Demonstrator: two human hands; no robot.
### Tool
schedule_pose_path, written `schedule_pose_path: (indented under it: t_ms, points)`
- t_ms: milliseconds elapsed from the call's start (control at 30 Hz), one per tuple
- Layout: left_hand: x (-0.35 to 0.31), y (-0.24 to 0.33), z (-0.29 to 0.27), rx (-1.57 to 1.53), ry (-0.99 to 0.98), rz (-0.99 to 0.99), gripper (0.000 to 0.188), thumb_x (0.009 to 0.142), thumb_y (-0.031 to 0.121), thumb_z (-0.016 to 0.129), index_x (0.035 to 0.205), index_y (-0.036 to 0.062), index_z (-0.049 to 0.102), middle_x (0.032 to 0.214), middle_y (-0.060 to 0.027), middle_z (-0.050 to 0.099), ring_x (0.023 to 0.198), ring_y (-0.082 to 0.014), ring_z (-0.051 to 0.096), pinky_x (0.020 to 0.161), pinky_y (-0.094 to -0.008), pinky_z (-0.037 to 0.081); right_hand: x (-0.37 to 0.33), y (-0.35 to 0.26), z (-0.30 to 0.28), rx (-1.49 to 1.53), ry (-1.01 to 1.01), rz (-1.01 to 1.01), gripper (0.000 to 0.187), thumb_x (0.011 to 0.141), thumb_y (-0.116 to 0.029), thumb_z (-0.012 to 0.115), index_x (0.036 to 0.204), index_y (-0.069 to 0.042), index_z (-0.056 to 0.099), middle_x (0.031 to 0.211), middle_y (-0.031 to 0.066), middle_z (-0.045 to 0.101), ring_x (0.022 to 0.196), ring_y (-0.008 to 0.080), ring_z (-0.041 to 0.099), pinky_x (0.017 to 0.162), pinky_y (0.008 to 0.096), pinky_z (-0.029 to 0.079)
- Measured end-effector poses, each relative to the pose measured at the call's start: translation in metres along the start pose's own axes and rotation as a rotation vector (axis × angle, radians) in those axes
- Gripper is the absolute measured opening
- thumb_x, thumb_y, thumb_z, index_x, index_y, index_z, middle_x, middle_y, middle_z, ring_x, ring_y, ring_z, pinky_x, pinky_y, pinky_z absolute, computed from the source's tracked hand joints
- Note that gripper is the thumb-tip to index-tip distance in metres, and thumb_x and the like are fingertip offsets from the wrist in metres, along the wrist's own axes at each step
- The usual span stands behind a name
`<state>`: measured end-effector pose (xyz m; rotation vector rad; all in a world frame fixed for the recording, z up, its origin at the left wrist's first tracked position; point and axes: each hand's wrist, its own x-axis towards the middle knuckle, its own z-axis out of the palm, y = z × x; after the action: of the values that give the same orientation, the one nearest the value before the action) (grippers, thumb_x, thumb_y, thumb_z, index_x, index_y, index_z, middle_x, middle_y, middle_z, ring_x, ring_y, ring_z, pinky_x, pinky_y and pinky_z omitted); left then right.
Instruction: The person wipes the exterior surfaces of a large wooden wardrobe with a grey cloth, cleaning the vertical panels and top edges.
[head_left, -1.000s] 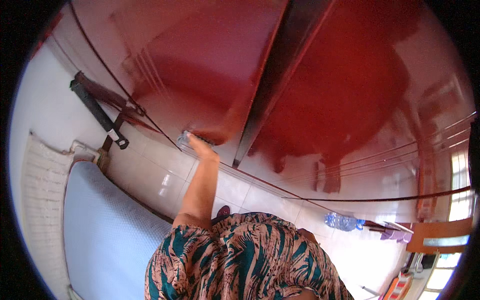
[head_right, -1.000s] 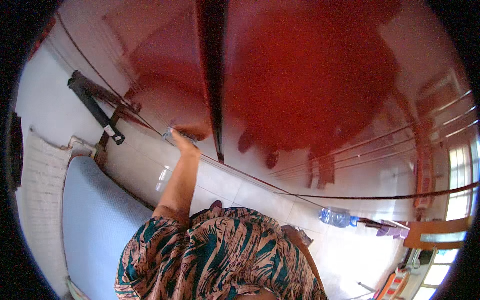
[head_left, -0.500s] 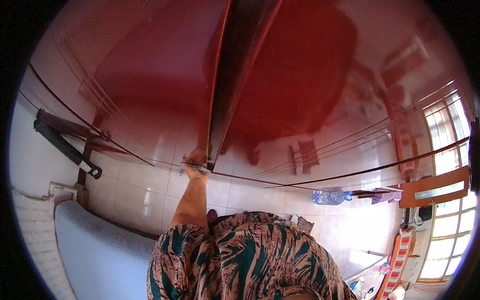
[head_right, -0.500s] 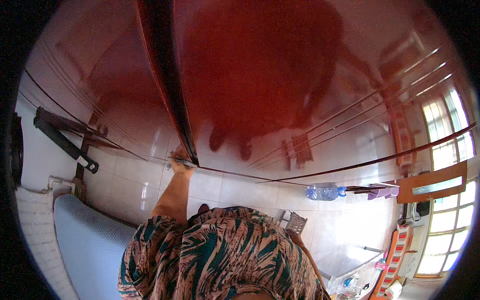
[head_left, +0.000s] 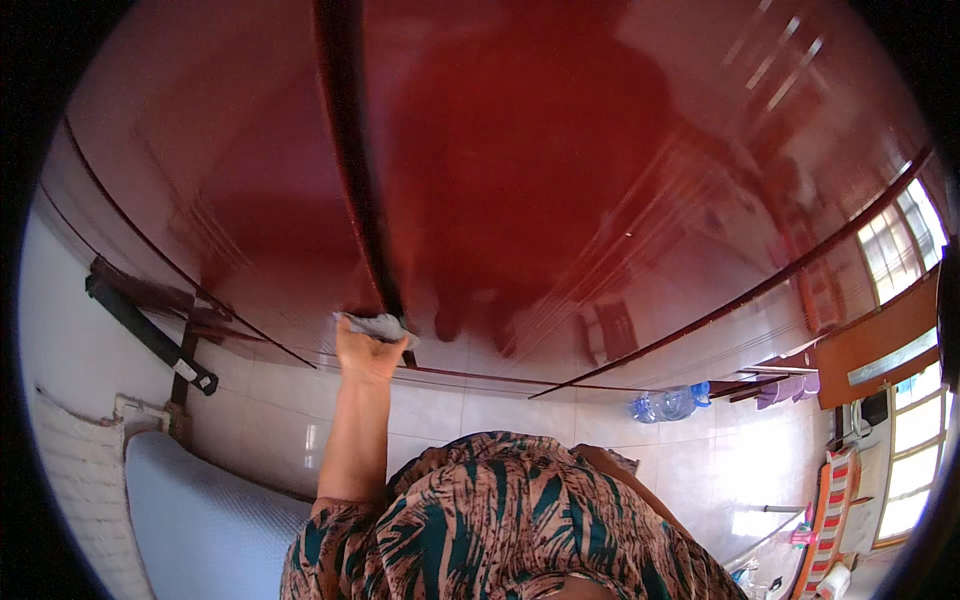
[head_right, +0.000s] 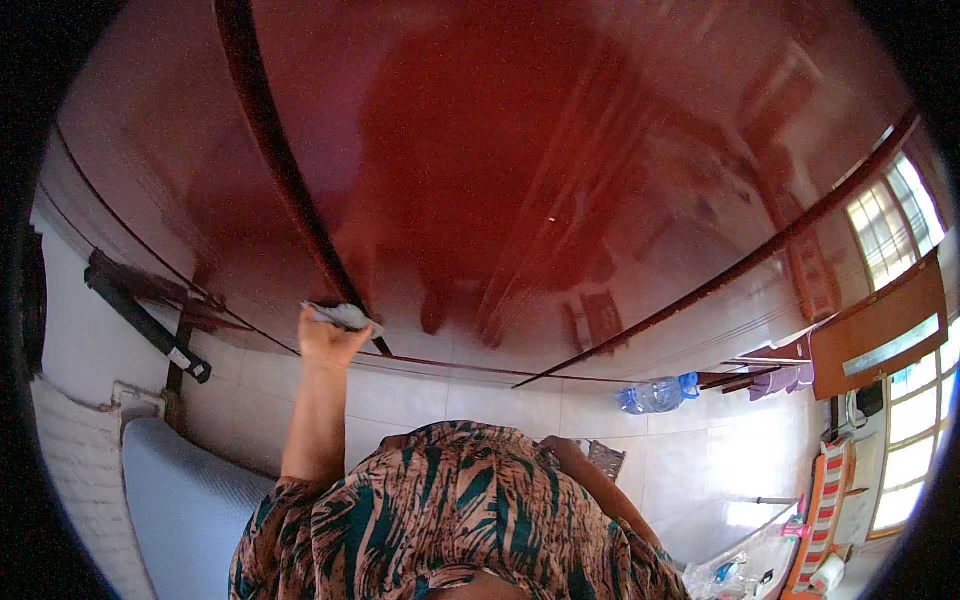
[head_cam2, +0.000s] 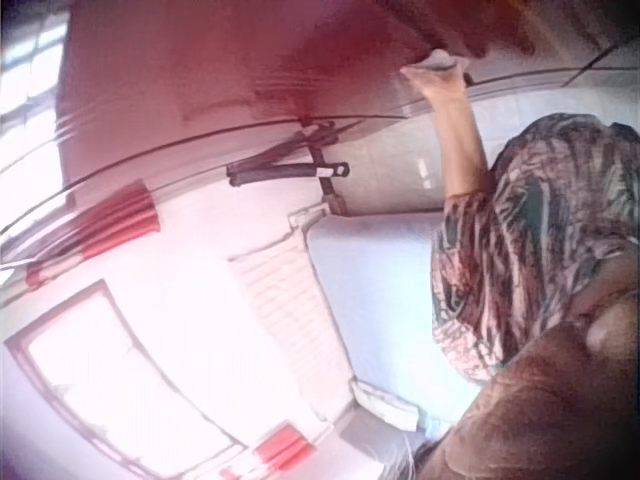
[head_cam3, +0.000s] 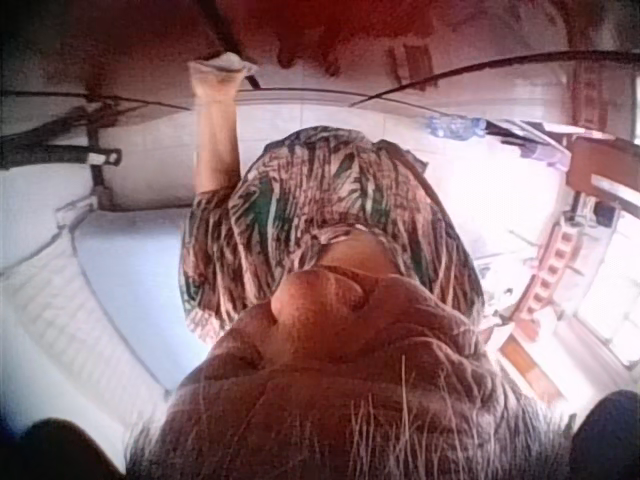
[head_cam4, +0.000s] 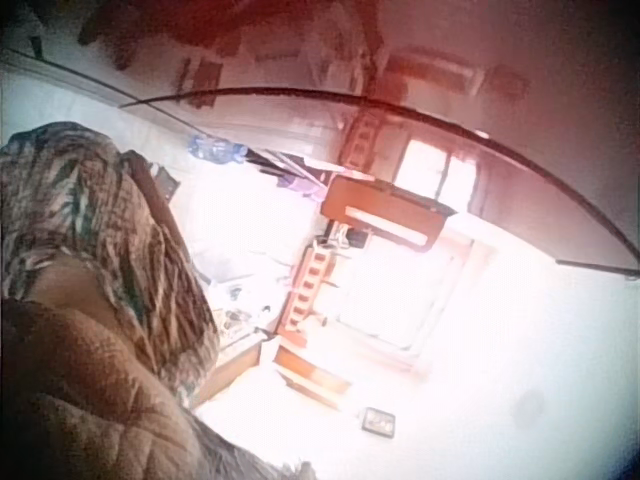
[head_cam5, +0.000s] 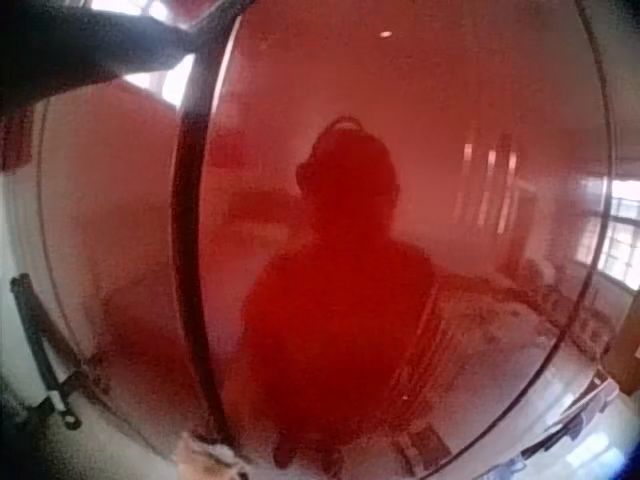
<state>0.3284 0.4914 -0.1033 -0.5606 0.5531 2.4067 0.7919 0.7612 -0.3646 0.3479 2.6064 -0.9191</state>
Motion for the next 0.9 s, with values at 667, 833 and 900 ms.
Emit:
schedule_pose_path:
  t_ms: [667, 833, 900]
  points:
    - [-0.063, 0.021, 0.179, 1.416, -0.211, 2.296, 0.061, 0.1, 0.032, 0.044, 0.149, 0.0004, 0.028, 0.157, -0.02, 0.022, 0.145, -0.0378, 0.016, 0.116, -0.0507, 0.01, 0.027, -0.07, -0.041, -0.3, -0.21, 0.091, 0.029, 0.084, -0.005, 0.059, 0.111, -0.01, 0.066, 0.118, 0.01, 0.061, 0.109, 0.0276, 0.06, 0.092, 0.0375, 0.051]
    - [-0.026, -0.041, 0.1, 1.65, -0.477, 2.12, 0.065, 0.099, 0.038, 0.043, 0.151, 0.0025, 0.026, 0.157, -0.0225, 0.02, 0.145, -0.0447, 0.012, 0.114, -0.0555, 0.005, 0.019, -0.024, 0.004, -0.311, -0.107, 0.106, 0.038, 0.083, -0.005, 0.061, 0.12, -0.01, 0.058, 0.112, 0.0159, 0.063, 0.107, 0.0324, 0.062, 0.091, 0.0413, 0.051]
    - [-0.005, -0.057, 0.049, 1.793, -0.561, 2.04, 0.067, 0.098, 0.04, 0.045, 0.15, 0.0025, 0.028, 0.157, -0.0242, 0.018, 0.144, -0.0463, 0.012, 0.113, -0.0581, 0.006, 0.014, -0.032, 0.004, -0.246, -0.094, 0.126, 0.038, 0.082, -0.005, 0.06, 0.119, -0.009, 0.059, 0.113, 0.0174, 0.063, 0.109, 0.0338, 0.06, 0.092, 0.0429, 0.049]
